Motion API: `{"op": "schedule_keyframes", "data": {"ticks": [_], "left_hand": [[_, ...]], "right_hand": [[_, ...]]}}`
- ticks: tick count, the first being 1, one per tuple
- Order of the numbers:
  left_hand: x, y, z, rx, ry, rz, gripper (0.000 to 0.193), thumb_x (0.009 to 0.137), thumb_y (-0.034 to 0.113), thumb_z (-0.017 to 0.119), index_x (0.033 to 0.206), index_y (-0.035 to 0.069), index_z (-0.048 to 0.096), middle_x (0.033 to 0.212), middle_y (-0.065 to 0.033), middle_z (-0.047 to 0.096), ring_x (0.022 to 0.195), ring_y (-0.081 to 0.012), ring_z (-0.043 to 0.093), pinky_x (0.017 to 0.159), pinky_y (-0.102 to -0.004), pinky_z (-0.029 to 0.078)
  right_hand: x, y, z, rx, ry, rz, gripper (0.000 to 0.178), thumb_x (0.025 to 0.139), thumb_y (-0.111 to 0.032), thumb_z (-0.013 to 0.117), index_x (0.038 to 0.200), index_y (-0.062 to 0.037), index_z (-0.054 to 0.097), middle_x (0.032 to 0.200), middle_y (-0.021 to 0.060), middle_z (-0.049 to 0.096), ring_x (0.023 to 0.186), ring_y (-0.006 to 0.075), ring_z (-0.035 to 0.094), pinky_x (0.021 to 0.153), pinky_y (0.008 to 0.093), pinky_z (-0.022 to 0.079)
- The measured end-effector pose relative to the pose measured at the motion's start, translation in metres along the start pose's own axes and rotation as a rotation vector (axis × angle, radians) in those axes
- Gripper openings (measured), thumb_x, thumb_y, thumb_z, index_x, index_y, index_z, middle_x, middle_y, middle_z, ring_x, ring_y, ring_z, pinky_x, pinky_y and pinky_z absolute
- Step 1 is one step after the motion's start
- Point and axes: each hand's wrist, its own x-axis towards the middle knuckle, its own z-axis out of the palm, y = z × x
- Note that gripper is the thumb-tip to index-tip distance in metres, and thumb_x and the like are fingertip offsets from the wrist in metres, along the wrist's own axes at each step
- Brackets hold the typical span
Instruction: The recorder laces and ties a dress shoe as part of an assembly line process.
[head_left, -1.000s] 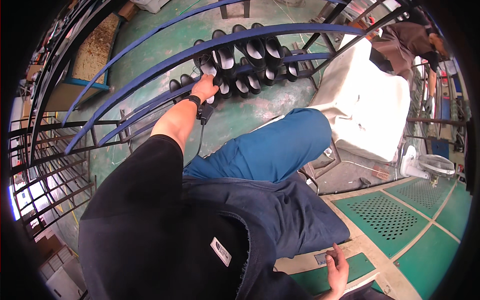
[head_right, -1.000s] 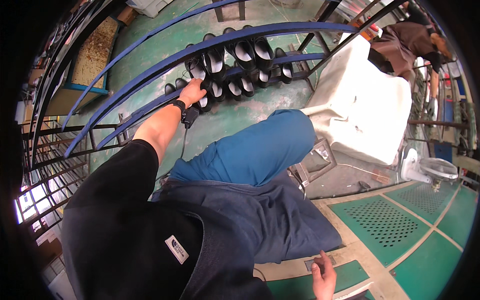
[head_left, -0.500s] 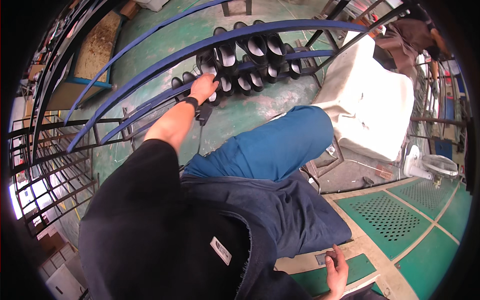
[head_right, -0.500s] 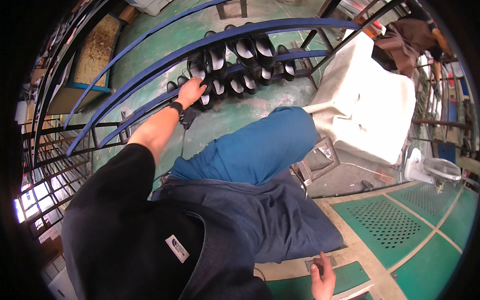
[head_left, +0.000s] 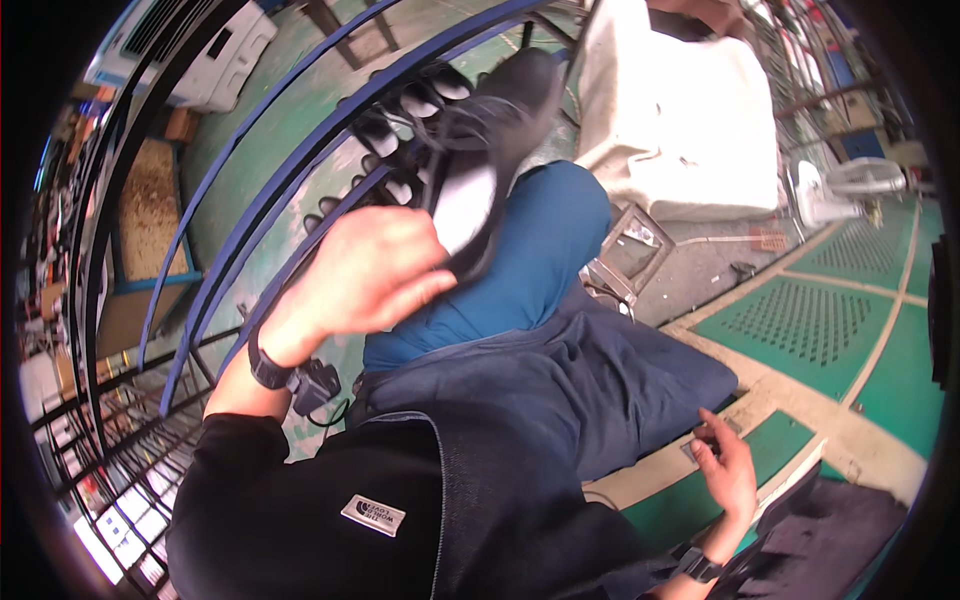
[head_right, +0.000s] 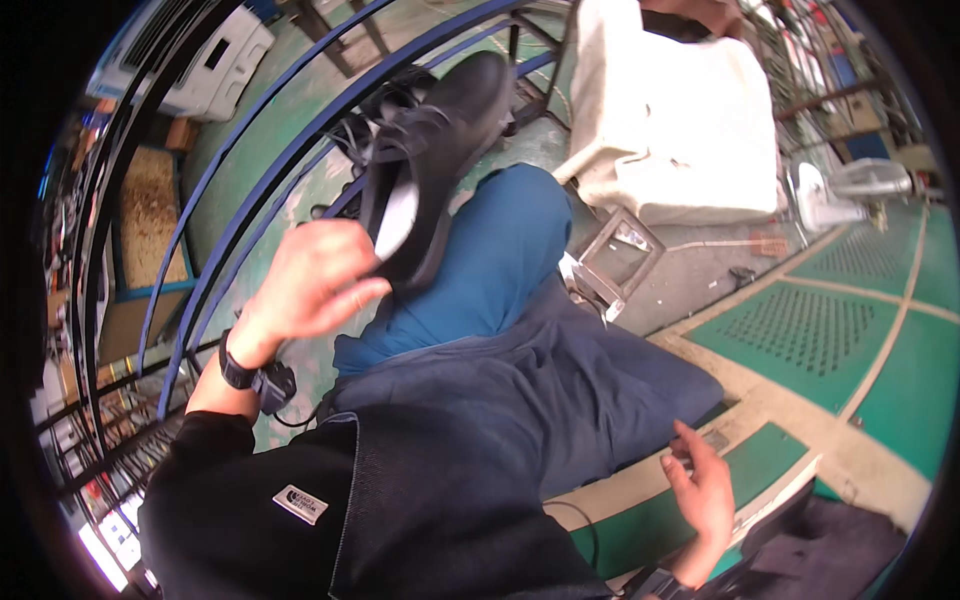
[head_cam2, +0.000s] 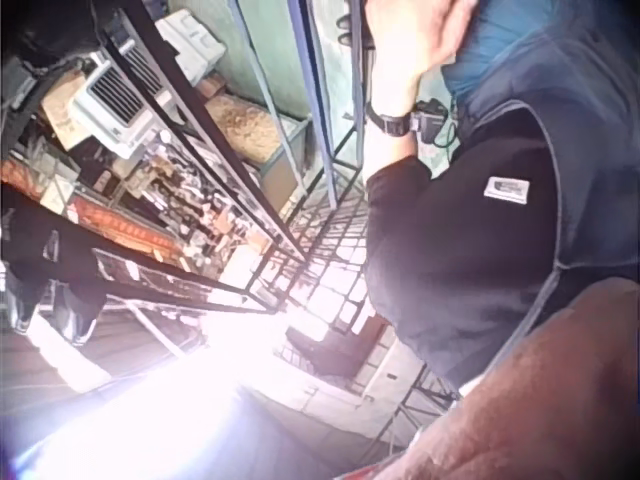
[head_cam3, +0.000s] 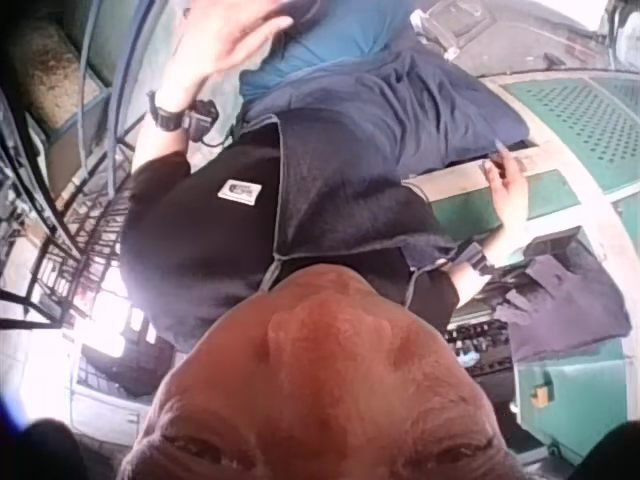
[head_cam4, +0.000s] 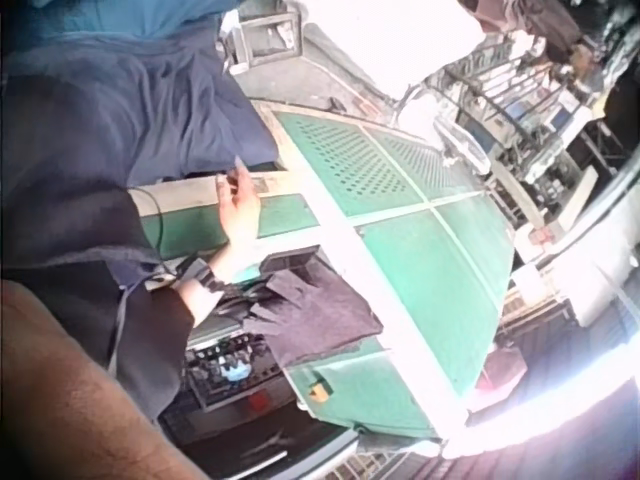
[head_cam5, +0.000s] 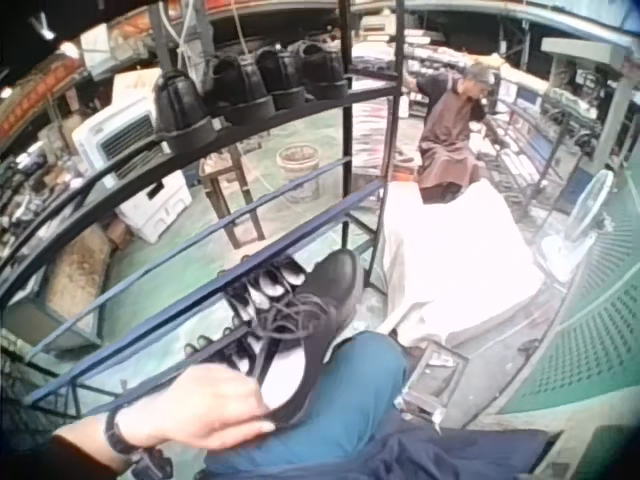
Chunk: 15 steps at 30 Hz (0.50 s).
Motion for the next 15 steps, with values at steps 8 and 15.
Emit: {"op": "schedule_keyframes", "data": {"ticks": [8,15], "left_hand": [[-0.007,0.045,0.05,-0.013,-0.26,0.291,0.014,0.073,0.016,0.07,0.076,0.011,0.057,0.07,-0.0032,0.045,0.064,-0.022,0.054,0.057,-0.0362,0.043],[-0.011,0.039,0.047,0.029,-0.235,0.303,0.013,0.075,0.014,0.071,0.081,0.007,0.062,0.069,-0.0035,0.047,0.06,-0.0216,0.056,0.053,-0.0371,0.044]], "right_hand": [[0.001,-0.017,0.003,-0.057,0.054,-0.068,0.049,0.086,-0.016,0.071,0.132,-0.0067,0.059,0.101,0.0133,0.07,0.091,0.0241,0.068,0.074,0.0345,0.052],[0.005,-0.096,0.002,-0.34,0.02,-0.366,0.051,0.082,-0.017,0.072,0.13,-0.0081,0.059,0.096,0.0147,0.064,0.088,0.0346,0.064,0.075,0.0414,0.052]]}}
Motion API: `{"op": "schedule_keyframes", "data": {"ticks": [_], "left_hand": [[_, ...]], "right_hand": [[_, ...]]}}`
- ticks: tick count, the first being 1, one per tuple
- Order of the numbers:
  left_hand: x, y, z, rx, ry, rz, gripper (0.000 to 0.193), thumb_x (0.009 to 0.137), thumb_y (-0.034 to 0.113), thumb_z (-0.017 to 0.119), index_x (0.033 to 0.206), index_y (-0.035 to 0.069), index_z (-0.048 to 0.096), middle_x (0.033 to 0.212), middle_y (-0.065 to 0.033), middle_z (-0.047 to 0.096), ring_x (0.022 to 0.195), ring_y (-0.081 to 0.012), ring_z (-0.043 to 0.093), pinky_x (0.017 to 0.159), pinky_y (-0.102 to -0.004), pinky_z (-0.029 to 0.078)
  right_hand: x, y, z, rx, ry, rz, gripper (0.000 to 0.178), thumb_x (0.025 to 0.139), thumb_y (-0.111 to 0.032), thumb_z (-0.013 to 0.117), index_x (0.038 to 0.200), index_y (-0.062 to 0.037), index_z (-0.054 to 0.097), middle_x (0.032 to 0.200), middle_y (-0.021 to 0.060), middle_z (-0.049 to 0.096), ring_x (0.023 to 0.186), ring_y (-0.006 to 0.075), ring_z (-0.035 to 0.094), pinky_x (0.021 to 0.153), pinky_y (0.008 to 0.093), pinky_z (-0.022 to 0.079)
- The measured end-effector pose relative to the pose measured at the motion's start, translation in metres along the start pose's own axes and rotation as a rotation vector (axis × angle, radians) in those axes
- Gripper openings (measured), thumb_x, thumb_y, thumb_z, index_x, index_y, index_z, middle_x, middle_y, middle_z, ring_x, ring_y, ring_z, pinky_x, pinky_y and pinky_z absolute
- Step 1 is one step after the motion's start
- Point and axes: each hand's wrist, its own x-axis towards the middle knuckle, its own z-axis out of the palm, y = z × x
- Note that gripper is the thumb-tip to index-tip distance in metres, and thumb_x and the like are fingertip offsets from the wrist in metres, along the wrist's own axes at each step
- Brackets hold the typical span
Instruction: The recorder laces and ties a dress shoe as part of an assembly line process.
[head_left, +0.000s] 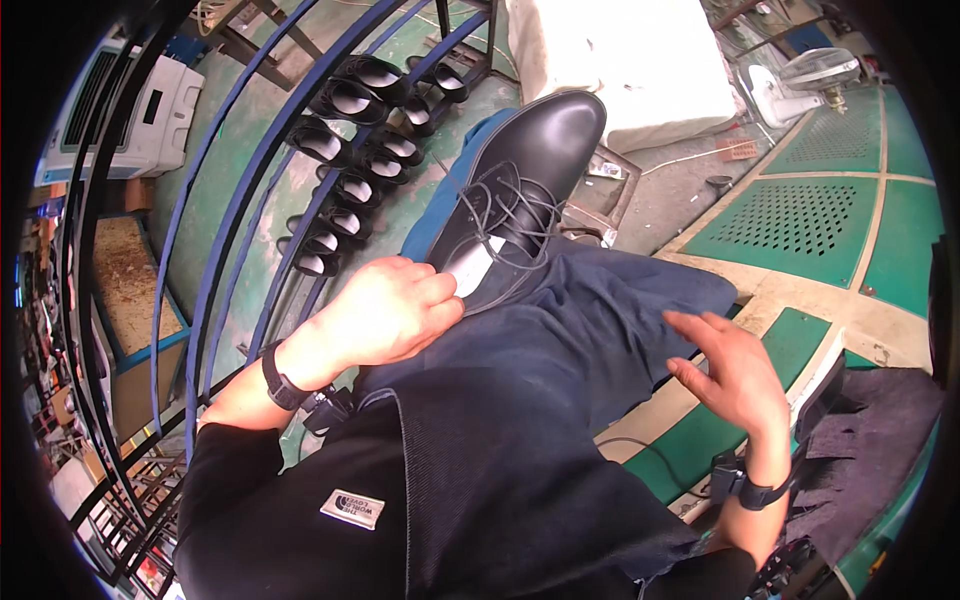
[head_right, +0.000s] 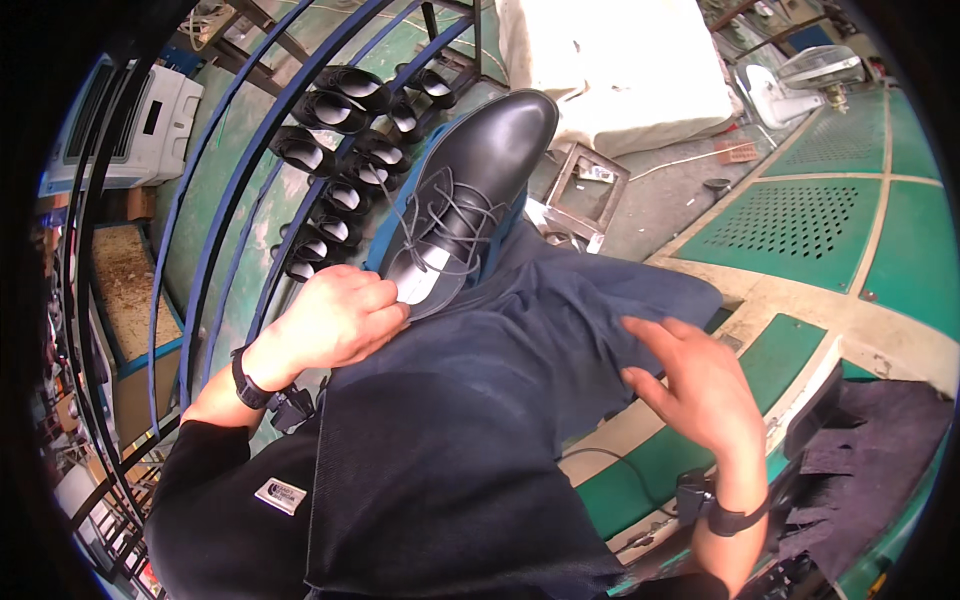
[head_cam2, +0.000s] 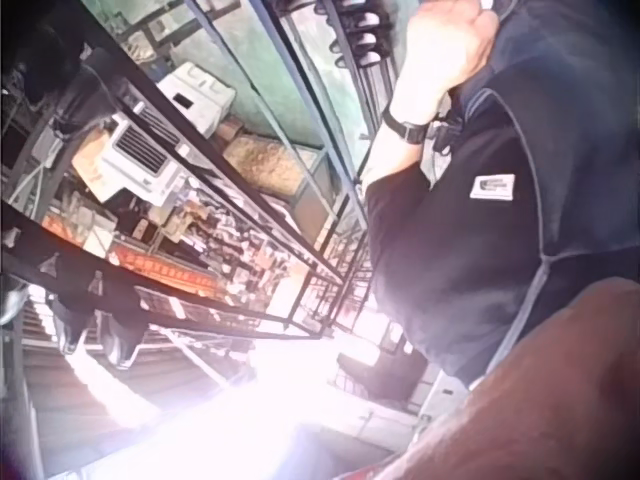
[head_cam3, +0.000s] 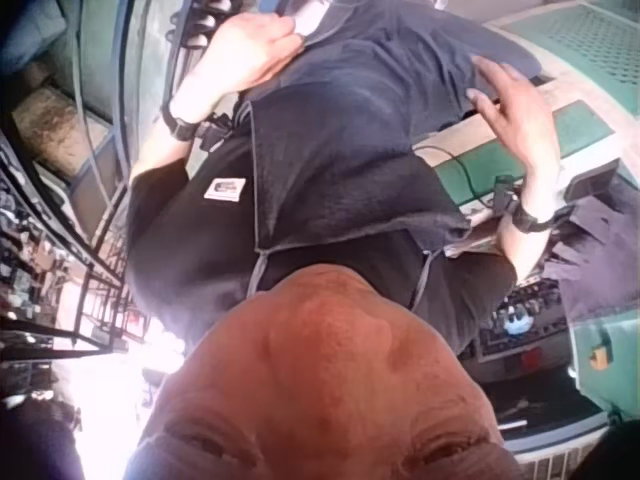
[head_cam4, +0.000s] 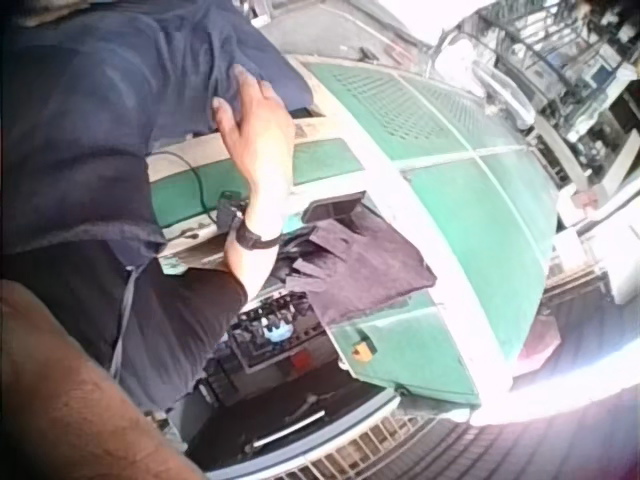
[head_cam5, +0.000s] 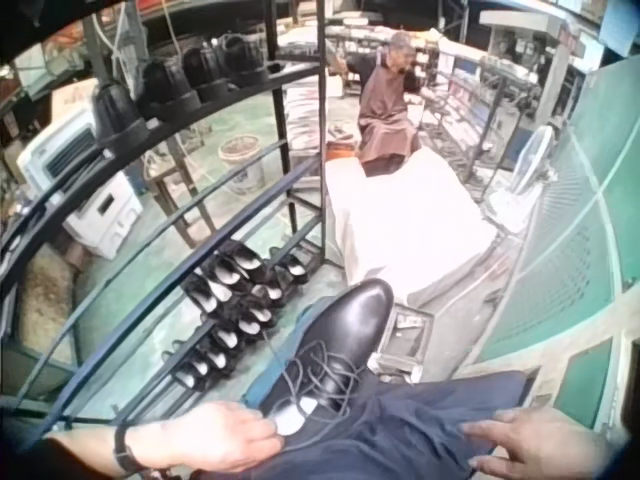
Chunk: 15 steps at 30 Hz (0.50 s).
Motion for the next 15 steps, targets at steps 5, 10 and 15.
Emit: {"op": "schedule_keyframes", "data": {"ticks": [5,10,15], "left_hand": [[-0.017,0.012,-0.002,-0.027,-0.053,-0.034,0.014,0.075,0.016,0.072,0.083,0.007,0.064,0.069,-0.0045,0.049,0.06,-0.0228,0.058,0.053,-0.0361,0.047],[-0.026,0.009,-0.01,-0.059,-0.046,-0.11,0.019,0.078,0.021,0.074,0.089,0.007,0.066,0.072,-0.006,0.054,0.063,-0.0251,0.061,0.054,-0.0384,0.048],[-0.03,0.005,-0.017,-0.232,0.068,-0.159,0.02,0.079,0.022,0.075,0.088,0.007,0.065,0.078,-0.0072,0.061,0.067,-0.026,0.063,0.055,-0.0377,0.049]], "right_hand": [[0.053,-0.064,-0.008,-0.092,0.123,-0.347,0.051,0.08,-0.023,0.074,0.127,-0.0107,0.059,0.09,0.0121,0.06,0.082,0.0336,0.062,0.071,0.0443,0.05],[0.097,-0.113,0.012,-0.138,0.221,-0.53,0.036,0.078,-0.031,0.077,0.101,-0.0096,0.06,0.085,0.007,0.058,0.079,0.026,0.063,0.067,0.0393,0.052],[0.126,-0.12,0.058,-0.207,0.375,-0.605,0.024,0.079,-0.025,0.076,0.089,-0.0097,0.06,0.087,0.0063,0.055,0.08,0.0247,0.062,0.065,0.0386,0.052]]}}
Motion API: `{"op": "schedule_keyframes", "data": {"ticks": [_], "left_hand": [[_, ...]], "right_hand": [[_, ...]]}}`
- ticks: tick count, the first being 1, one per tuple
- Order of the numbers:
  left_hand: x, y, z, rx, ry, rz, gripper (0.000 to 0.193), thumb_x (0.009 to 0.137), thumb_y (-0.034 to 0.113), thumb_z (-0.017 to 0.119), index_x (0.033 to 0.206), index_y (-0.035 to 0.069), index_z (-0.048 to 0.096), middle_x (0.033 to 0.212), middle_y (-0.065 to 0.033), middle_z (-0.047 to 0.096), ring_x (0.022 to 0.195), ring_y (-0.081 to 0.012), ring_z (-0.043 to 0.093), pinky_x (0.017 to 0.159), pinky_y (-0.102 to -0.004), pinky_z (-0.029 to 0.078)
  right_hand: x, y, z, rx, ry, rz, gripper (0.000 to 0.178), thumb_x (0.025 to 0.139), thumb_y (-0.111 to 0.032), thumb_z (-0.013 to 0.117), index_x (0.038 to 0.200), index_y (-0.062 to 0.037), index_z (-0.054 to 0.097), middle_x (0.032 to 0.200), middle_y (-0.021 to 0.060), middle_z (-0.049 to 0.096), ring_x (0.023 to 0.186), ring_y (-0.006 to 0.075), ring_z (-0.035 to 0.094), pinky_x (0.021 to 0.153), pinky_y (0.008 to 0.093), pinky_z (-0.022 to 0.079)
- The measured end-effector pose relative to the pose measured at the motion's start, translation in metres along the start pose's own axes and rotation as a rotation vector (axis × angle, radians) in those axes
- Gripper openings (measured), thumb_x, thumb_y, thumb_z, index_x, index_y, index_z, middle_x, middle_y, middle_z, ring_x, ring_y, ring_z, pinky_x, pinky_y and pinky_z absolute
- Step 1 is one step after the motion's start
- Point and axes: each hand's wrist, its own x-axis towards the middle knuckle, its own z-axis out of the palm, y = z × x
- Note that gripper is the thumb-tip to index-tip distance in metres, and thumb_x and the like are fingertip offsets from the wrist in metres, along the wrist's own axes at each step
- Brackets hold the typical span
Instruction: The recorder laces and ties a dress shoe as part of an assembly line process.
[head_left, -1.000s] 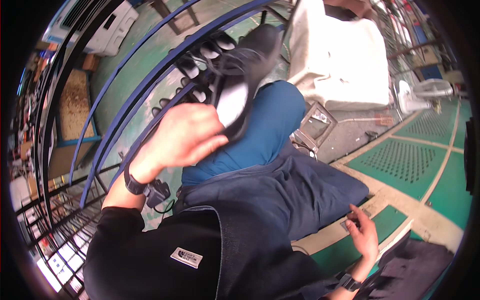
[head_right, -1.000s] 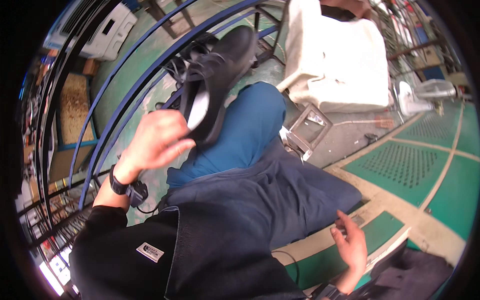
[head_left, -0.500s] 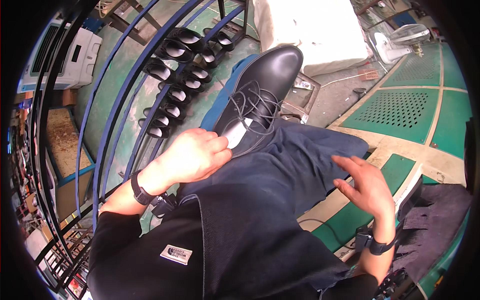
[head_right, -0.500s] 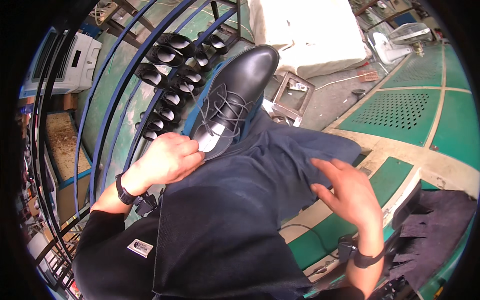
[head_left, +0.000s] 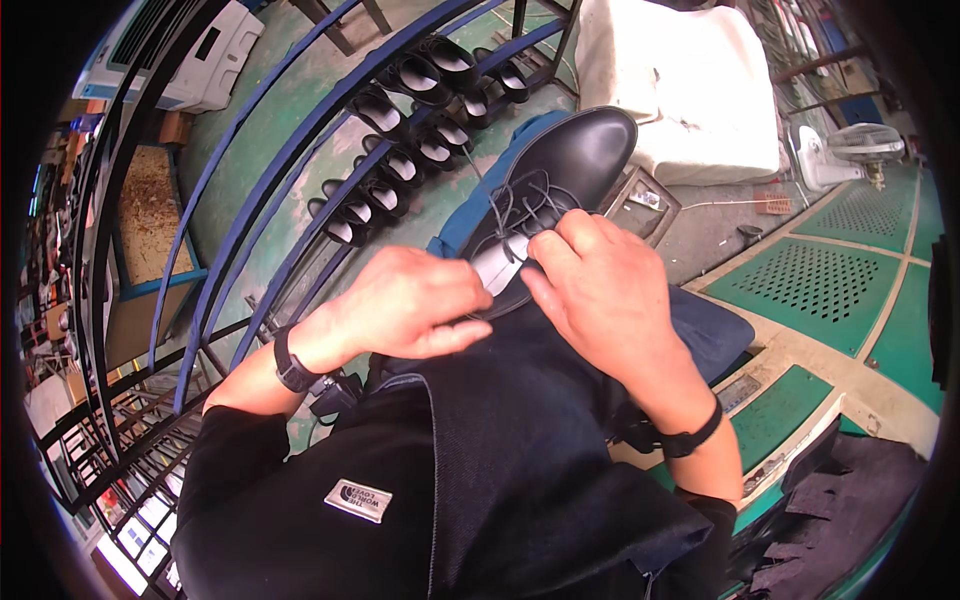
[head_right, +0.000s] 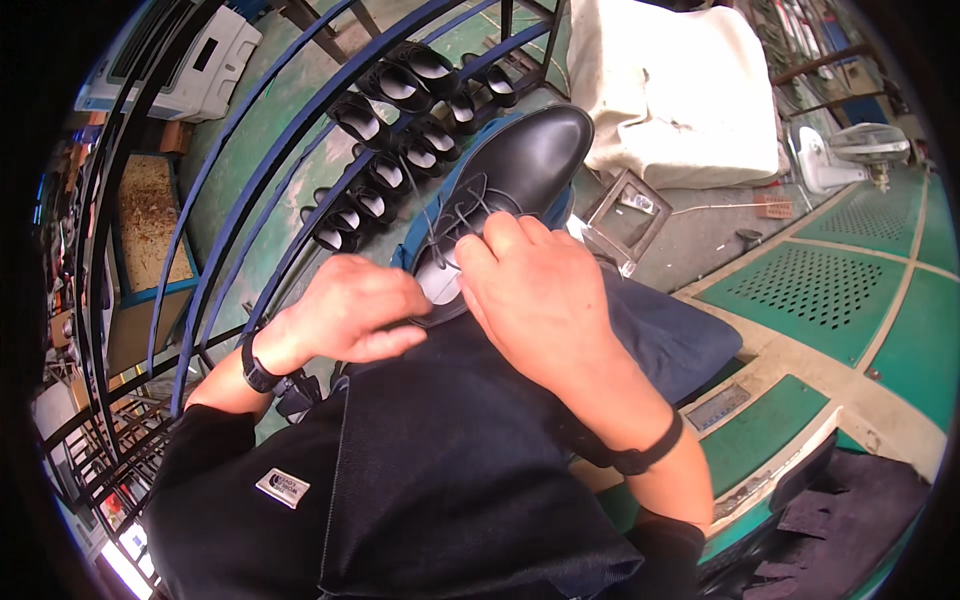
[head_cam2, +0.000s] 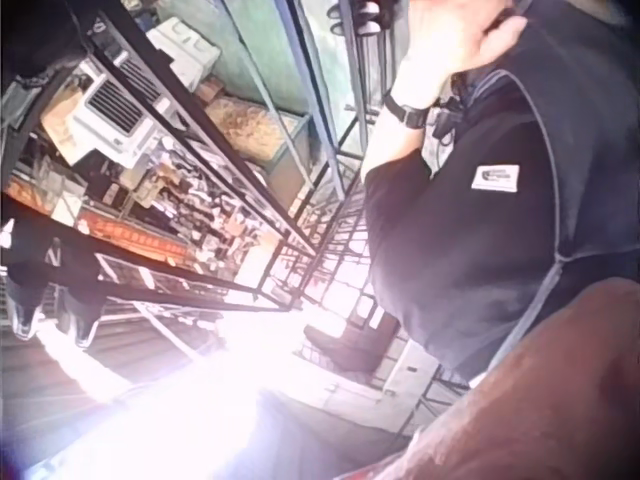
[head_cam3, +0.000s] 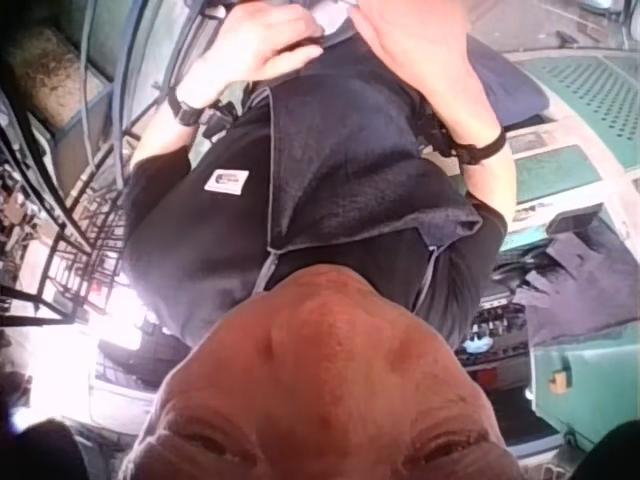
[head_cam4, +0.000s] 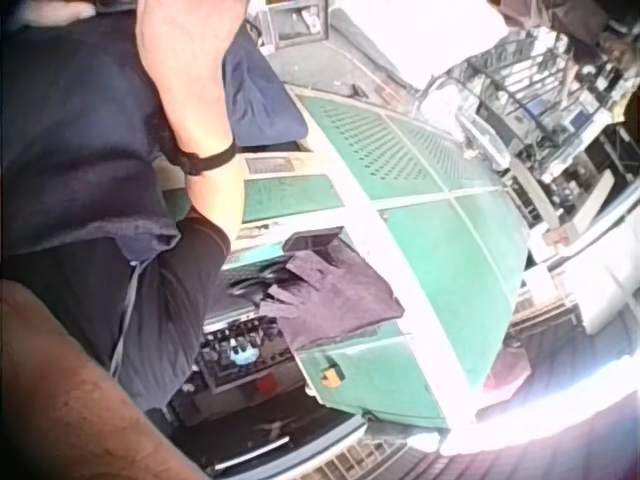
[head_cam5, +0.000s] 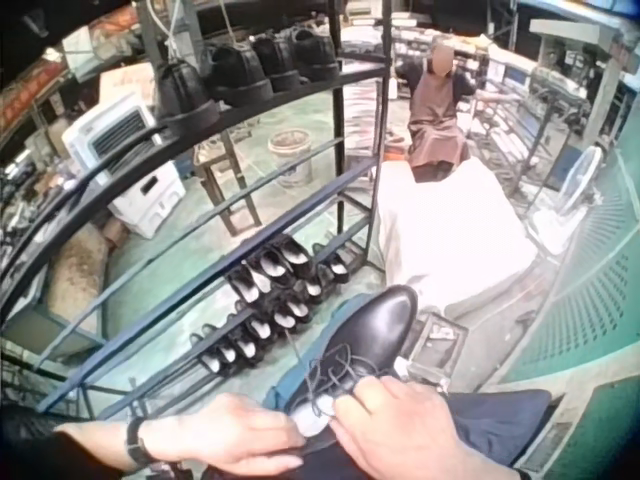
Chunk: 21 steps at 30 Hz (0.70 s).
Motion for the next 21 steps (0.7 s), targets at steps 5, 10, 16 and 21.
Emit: {"op": "schedule_keyframes", "data": {"ticks": [5,10,16,21], "left_hand": [[0.025,-0.018,-0.004,0.088,0.351,-0.317,0.028,0.074,0.017,0.075,0.098,0.004,0.064,0.098,-0.0115,0.062,0.087,-0.0305,0.064,0.071,-0.0369,0.052],[0.052,-0.032,0.005,-0.036,0.437,-0.291,0.041,0.074,0.017,0.071,0.113,0.004,0.065,0.111,-0.0127,0.06,0.098,-0.0291,0.063,0.082,-0.0366,0.052],[0.069,-0.032,0.007,-0.342,0.404,-0.245,0.051,0.069,0.015,0.067,0.119,0.006,0.061,0.114,-0.0092,0.057,0.093,-0.0217,0.058,0.077,-0.0323,0.046],[0.061,-0.036,0.008,-0.314,0.418,-0.243,0.041,0.068,0.016,0.069,0.107,0.007,0.059,0.112,-0.0077,0.054,0.095,-0.0197,0.055,0.076,-0.0306,0.044]], "right_hand": [[-0.001,0.006,0.025,0.536,0.264,0.232,0.012,0.086,-0.012,0.071,0.091,-0.0057,0.063,0.087,0.0086,0.059,0.078,0.0225,0.065,0.066,0.0336,0.053],[-0.003,0.015,0.057,1.336,0.472,0.452,0.01,0.095,-0.01,0.065,0.098,-0.0015,0.062,0.091,0.0025,0.064,0.075,0.0079,0.061,0.067,0.0236,0.05],[-0.008,0.028,0.052,1.419,0.442,0.549,0.011,0.096,-0.011,0.064,0.101,-0.0013,0.063,0.088,0.0014,0.065,0.075,0.0065,0.06,0.068,0.0222,0.049],[-0.011,0.03,0.058,1.575,0.431,0.553,0.009,0.095,-0.008,0.064,0.101,-0.0016,0.063,0.09,0.0024,0.065,0.076,0.0077,0.061,0.07,0.0235,0.05]]}}
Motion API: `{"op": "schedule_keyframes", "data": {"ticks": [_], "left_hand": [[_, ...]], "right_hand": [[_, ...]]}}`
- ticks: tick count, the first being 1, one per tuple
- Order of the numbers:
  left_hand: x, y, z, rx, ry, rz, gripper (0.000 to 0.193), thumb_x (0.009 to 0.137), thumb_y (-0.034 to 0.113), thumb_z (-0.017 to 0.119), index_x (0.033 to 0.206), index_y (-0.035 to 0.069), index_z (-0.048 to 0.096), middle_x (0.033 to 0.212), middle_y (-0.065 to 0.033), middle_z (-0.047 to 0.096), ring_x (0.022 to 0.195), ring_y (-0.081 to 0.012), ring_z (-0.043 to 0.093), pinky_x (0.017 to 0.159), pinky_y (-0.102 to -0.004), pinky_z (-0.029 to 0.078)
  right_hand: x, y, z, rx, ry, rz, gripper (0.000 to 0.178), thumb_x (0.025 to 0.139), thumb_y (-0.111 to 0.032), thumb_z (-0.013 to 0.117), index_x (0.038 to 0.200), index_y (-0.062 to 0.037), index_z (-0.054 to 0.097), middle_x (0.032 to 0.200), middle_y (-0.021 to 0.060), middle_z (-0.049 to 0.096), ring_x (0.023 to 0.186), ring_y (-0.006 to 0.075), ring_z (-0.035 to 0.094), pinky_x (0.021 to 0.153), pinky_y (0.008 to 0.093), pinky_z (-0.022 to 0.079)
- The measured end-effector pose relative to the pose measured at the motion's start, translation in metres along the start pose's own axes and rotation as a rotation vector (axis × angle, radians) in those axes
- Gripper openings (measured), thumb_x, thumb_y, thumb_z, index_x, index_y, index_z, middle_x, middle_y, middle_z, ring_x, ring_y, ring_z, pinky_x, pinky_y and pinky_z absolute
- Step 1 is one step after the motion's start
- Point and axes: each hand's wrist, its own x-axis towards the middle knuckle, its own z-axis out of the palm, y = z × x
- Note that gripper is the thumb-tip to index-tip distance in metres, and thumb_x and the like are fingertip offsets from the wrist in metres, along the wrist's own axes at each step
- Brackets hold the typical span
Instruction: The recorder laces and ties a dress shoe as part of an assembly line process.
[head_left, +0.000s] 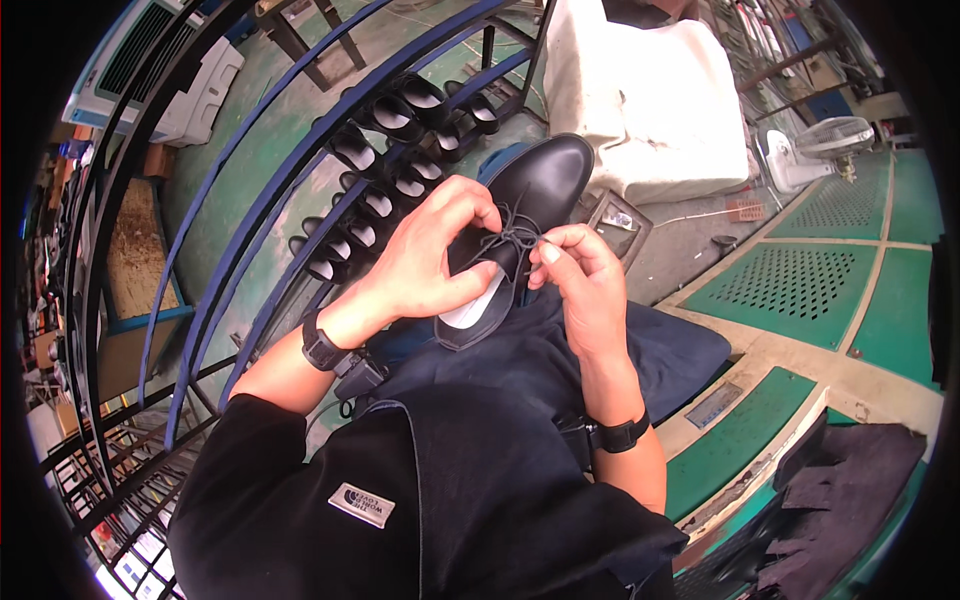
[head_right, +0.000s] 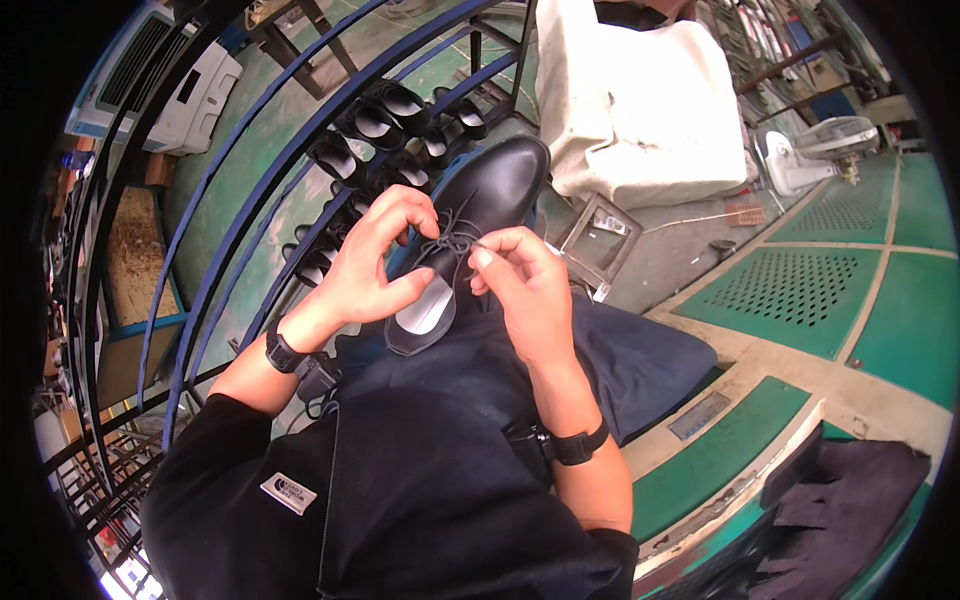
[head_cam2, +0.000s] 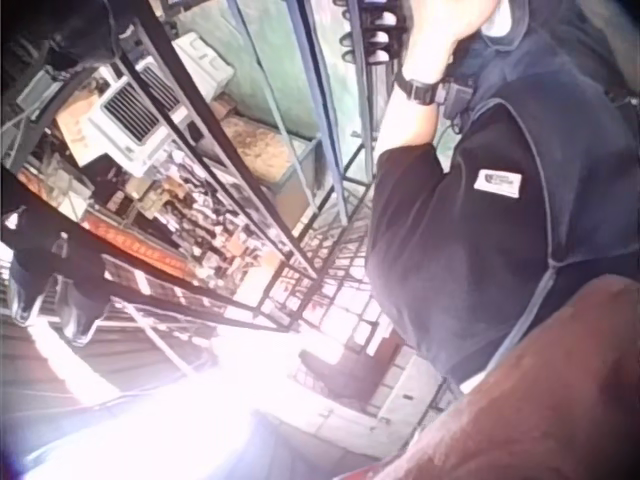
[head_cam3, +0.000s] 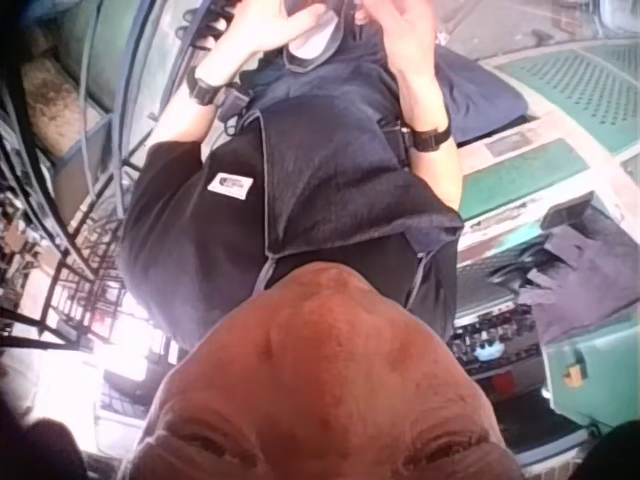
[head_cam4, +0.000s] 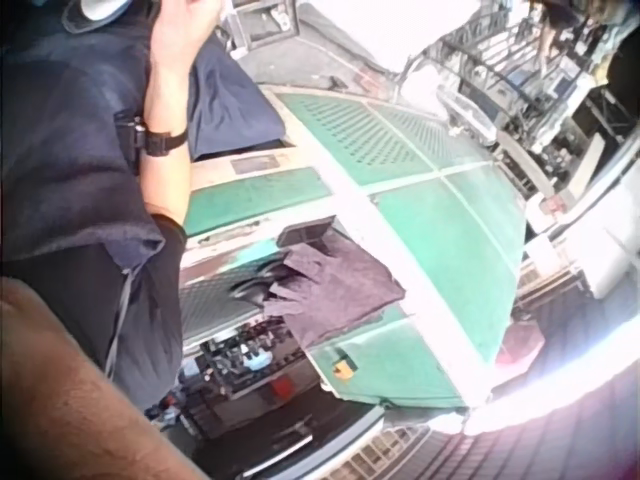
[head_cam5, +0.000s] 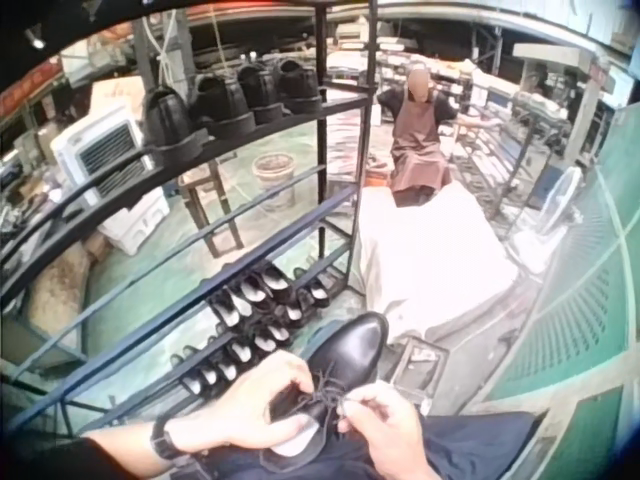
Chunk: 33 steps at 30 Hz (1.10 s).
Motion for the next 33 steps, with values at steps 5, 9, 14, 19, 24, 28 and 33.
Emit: {"op": "schedule_keyframes", "data": {"ticks": [5,9,14,19,24,28,33], "left_hand": [[-0.004,-0.001,-0.002,0.028,0.023,0.017,0.031,0.072,0.016,0.071,0.1,0.007,0.061,0.109,-0.0075,0.055,0.099,-0.021,0.055,0.079,-0.0311,0.044],[0.001,0.001,-0.004,0.03,0.035,0.086,0.018,0.077,0.007,0.066,0.094,0.006,0.061,0.107,-0.0094,0.057,0.101,-0.0251,0.057,0.088,-0.0362,0.046],[-0.006,0.001,-0.003,-0.026,0.059,0.047,0.016,0.077,0.005,0.067,0.092,0.006,0.06,0.105,-0.0099,0.058,0.1,-0.0254,0.057,0.088,-0.0366,0.046],[-0.008,0.001,0.002,0.044,0.142,0.182,0.018,0.074,0.002,0.069,0.089,0.008,0.061,0.096,-0.0081,0.06,0.092,-0.0278,0.061,0.08,-0.0392,0.049],[-0.008,-0.003,0.003,0.124,0.134,0.272,0.02,0.073,-0.001,0.069,0.089,0.008,0.061,0.095,-0.0069,0.06,0.089,-0.0261,0.06,0.078,-0.0381,0.047],[-0.007,-0.006,0.004,0.14,0.113,0.315,0.02,0.073,-0.002,0.068,0.089,0.008,0.061,0.095,-0.0069,0.061,0.087,-0.0255,0.06,0.076,-0.0375,0.046],[-0.005,-0.011,0.003,0.062,0.087,0.307,0.016,0.073,0.002,0.069,0.086,0.01,0.064,0.091,-0.0034,0.06,0.088,-0.0242,0.059,0.081,-0.0383,0.043]], "right_hand": [[-0.002,0.006,-0.001,-0.024,-0.114,-0.114,0.01,0.091,-0.003,0.066,0.1,0.0005,0.064,0.099,0.0053,0.064,0.083,0.0119,0.062,0.075,0.0272,0.052],[-0.002,-0.005,0.003,-0.36,-0.224,-0.325,0.01,0.086,-0.001,0.068,0.096,0.0008,0.067,0.1,0.0071,0.064,0.084,0.0141,0.062,0.076,0.0279,0.052],[-0.001,-0.005,0.002,-0.487,-0.22,-0.325,0.011,0.082,-0.003,0.07,0.093,0.0005,0.069,0.099,0.0091,0.065,0.082,0.0162,0.063,0.076,0.0284,0.052],[-0.009,-0.021,0.019,-0.563,-0.139,-0.22,0.014,0.088,-0.01,0.067,0.096,0.0015,0.07,0.095,0.0091,0.064,0.081,0.0165,0.063,0.075,0.0286,0.051],[-0.006,-0.017,0.019,-0.529,-0.122,-0.222,0.015,0.091,-0.013,0.067,0.097,0.0002,0.07,0.09,0.0083,0.064,0.079,0.0158,0.063,0.073,0.0289,0.05],[-0.002,-0.026,0.028,-0.645,-0.113,-0.174,0.015,0.088,-0.015,0.072,0.09,-0.0002,0.069,0.083,0.0064,0.061,0.072,0.0141,0.061,0.067,0.0272,0.05],[0.003,-0.023,0.03,-0.663,-0.122,-0.067,0.011,0.086,-0.009,0.072,0.085,0.0004,0.066,0.08,0.0035,0.058,0.07,0.0106,0.06,0.064,0.0254,0.049]]}}
